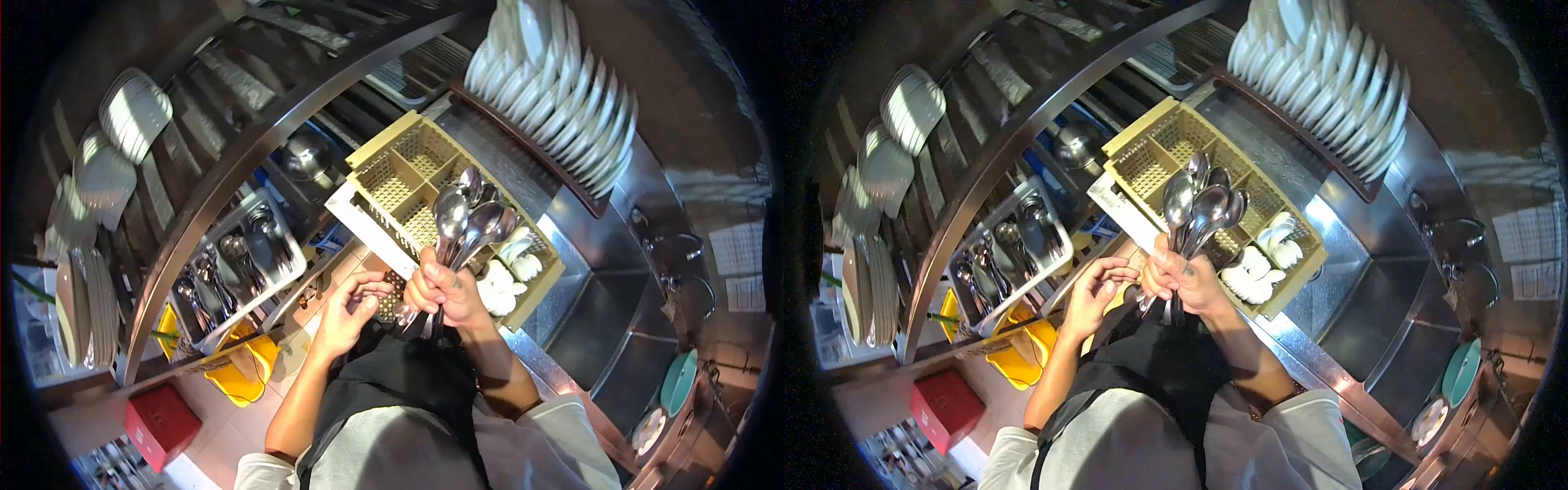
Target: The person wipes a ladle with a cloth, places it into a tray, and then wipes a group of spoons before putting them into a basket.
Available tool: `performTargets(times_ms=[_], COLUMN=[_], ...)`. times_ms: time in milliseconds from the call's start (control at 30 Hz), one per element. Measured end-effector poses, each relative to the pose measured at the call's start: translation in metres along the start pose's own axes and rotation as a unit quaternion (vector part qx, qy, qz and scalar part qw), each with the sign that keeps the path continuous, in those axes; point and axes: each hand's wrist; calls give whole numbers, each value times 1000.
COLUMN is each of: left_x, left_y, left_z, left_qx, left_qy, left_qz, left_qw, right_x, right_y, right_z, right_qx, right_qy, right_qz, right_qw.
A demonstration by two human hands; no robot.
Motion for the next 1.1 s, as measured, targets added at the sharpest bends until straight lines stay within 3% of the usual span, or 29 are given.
performTargets(times_ms=[267,300,400,533,600,733,767,867,900,933,1000,1033,1100], left_x=[-2,-1,12,33,50,93,100,118,131,138,145,145,155], left_y=[-4,-6,-29,-33,-30,43,78,174,200,234,296,324,377], left_z=[-25,-32,-44,-74,-86,-125,-139,-175,-183,-196,-209,-215,-218], left_qx=[-35,5,7,19,-31,-120,-143,-318,-387,-438,-498,-488,-488], left_qy=[-54,-27,23,161,193,372,409,508,510,533,608,610,601], left_qz=[-85,-41,-66,-79,-87,48,101,238,225,322,375,433,558], left_qw=[994,999,998,984,977,919,896,765,735,649,491,450,298], right_x=[-16,-10,-12,-24,-26,-26,-27,-31,-34,-37,-45,-48,-53], right_y=[39,49,68,80,82,90,91,95,97,100,106,110,115], right_z=[-22,-29,-50,-67,-68,-73,-72,-74,-72,-70,-66,-63,-60], right_qx=[-141,-159,-244,-322,-330,-367,-365,-347,-336,-327,-281,-262,-231], right_qy=[-34,-61,-92,-111,-134,-141,-149,-144,-143,-151,-84,-78,-74], right_qz=[4,15,-54,-60,-60,-61,-64,-45,-43,-44,-28,-19,-27], right_qw=[989,985,964,938,932,917,917,926,930,932,956,962,970])
Point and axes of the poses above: each hand's wrist, its own z-axis towards the middle knuckle, its own x-axis out of the back of the hand, y = z × x, and after that the axes turned 12 degrees about x, right-handed
